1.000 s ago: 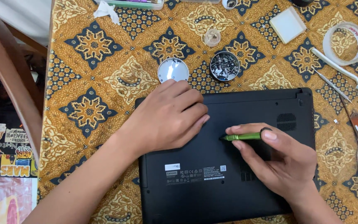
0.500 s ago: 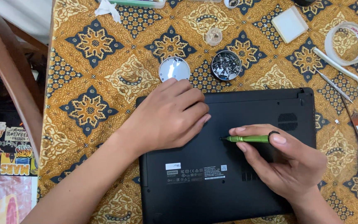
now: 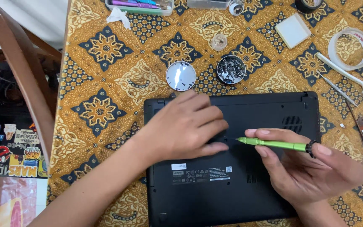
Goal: Unscrewing and screwing the back panel of a laptop using a small screwdriver
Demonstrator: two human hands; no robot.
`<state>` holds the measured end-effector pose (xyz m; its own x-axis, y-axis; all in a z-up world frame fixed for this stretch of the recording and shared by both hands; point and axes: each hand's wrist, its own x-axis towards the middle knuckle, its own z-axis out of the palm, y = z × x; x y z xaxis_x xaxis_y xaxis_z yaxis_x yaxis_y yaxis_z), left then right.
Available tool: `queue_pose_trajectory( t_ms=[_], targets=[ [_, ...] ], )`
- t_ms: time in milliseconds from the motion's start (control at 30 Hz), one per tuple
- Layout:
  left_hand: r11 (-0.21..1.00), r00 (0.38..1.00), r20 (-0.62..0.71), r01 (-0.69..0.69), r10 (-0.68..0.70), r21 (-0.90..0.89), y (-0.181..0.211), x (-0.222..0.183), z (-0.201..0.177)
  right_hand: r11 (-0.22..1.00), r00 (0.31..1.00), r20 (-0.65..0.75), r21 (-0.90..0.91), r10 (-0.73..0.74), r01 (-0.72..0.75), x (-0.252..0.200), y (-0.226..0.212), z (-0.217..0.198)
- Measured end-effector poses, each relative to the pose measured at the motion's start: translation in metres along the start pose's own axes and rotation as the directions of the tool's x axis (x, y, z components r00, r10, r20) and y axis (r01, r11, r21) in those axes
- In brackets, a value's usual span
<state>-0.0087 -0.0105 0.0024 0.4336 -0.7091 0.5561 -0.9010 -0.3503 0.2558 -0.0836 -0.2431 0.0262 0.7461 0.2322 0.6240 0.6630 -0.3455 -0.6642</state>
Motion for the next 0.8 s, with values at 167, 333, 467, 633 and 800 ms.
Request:
queue_pose_trajectory(
  t_ms=[167, 333, 467, 633, 800],
  targets=[
    [0.999, 0.994, -0.103, -0.027, 0.025, -0.017, 0.005, 0.003, 0.001, 1.0, 0.996, -0.08, 0.007, 0.025, -0.025, -0.009, 0.004, 0.006],
    [0.975, 0.992, -0.101, 0.099, -0.081, 0.197, -0.028, -0.011, 0.001, 0.992, 0.993, -0.117, -0.129, -0.014, -0.001, 0.006, 0.002, 0.002],
    [0.936, 0.946, -0.135, 0.313, -0.293, 0.159, -0.045, -0.019, -0.01, 0.992, 0.991, -0.132, -0.118, 0.034, -0.05, 0.0, 0.005, 0.008],
    [0.855, 0.861, -0.144, 0.504, -0.488, 0.12, -0.046, -0.02, -0.01, 0.999, 0.995, -0.101, -0.045, 0.004, -0.009, 0.0, 0.01, 0.006],
    [0.844, 0.816, -0.288, 0.534, -0.501, 0.047, -0.044, -0.022, -0.019, 0.999, 0.992, -0.124, -0.033, -0.005, 0.001, -0.002, 0.005, 0.006]
  ],
)
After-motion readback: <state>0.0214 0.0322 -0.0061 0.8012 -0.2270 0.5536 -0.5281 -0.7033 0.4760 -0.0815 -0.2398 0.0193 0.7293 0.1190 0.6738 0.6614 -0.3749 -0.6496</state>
